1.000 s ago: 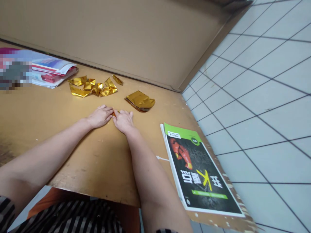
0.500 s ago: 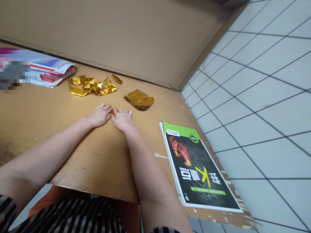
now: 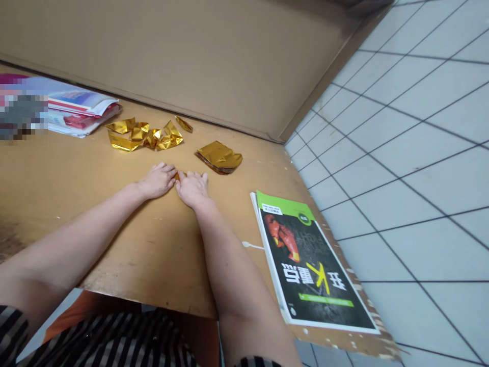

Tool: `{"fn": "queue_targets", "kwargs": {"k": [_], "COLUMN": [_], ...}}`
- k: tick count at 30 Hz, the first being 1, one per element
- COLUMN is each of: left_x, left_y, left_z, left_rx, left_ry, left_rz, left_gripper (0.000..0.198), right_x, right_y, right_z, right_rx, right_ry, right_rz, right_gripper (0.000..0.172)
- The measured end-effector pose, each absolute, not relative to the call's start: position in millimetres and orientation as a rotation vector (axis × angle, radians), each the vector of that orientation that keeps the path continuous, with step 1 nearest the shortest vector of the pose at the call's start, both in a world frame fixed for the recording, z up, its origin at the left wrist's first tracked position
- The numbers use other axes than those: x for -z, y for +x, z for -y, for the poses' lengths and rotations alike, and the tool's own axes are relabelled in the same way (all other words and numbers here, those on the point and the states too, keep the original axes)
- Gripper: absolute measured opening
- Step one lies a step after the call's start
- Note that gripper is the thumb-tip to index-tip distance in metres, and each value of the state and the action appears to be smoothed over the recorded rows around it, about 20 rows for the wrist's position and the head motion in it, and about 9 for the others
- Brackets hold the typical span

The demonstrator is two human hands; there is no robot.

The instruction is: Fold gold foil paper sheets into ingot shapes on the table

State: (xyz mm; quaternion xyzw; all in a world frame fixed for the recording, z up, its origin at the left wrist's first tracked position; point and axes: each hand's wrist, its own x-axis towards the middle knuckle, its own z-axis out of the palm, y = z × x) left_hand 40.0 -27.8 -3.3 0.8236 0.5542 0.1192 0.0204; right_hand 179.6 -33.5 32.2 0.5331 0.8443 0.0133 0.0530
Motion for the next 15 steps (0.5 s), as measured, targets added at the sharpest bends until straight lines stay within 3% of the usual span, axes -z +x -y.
{"fn": "queue_targets", "kwargs": {"k": [15], "left_x": [2.4], "left_y": [30.8], "left_z": [26.5], "left_rx": [-0.411], "left_ry": [2.615], "left_rz": [-1.679], "left_gripper": [0.028], "right_x": [-32.0], "right_y": [183.3], "right_z": [32.4], "right_rx": [-0.030], "right_ry": [1.664], "right_rz": [-2.566], "right_gripper": [0.044]}}
